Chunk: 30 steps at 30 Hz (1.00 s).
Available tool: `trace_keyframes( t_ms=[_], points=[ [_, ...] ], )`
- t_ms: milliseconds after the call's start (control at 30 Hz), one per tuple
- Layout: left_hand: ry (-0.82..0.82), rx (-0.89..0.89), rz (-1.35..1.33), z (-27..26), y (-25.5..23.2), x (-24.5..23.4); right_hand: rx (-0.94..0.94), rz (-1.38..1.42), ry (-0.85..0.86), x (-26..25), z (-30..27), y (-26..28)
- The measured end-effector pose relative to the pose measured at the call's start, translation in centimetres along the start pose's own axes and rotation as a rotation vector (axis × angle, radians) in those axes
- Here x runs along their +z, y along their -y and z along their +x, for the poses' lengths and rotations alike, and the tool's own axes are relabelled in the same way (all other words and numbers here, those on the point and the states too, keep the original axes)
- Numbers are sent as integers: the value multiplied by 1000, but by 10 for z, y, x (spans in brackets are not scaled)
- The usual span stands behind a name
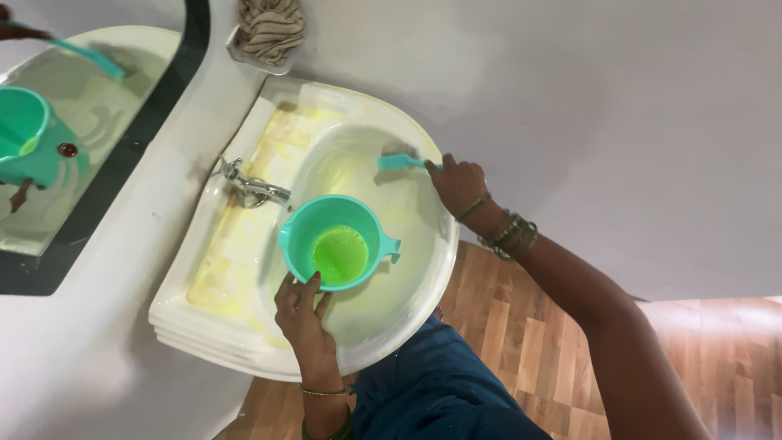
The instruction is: The person cleans a white bathroom sink using a teal scrub brush and a teal cup containing green soapy water. They repeatedly dip the brush into the cup and scrub the sink basin and rim, focusing on removing yellow stains.
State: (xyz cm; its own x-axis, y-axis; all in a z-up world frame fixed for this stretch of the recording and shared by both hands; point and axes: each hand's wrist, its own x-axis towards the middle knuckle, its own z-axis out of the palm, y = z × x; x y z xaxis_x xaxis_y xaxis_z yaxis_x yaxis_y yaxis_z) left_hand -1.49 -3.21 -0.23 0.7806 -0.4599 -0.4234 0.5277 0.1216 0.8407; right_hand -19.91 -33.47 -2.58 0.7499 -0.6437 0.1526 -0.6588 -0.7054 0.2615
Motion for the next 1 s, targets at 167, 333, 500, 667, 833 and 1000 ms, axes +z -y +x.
trace_keyframes(
  t_ms=[167, 333, 500, 667, 833, 1000],
  points=[
    [38, -23, -49, -1, 1, 5, 194, 149, -18, -15, -41, 1],
    [33, -48, -22, 9, 11, 14, 272, 282, -50, 2, 6, -1],
    [67, -14, 15, 6, 17, 23, 258, 328, -15, 3, 66, -1],
    [81, -4, -41, -1, 21, 19, 268, 294, 64, -42, 28, -21],
    [55, 0, -96, 13, 35, 27, 330, 317, 277, -62, -11, -21],
    [91, 59, -76, 16, 50, 33, 217, 332, -9, -9, 55, -15]
  ],
)
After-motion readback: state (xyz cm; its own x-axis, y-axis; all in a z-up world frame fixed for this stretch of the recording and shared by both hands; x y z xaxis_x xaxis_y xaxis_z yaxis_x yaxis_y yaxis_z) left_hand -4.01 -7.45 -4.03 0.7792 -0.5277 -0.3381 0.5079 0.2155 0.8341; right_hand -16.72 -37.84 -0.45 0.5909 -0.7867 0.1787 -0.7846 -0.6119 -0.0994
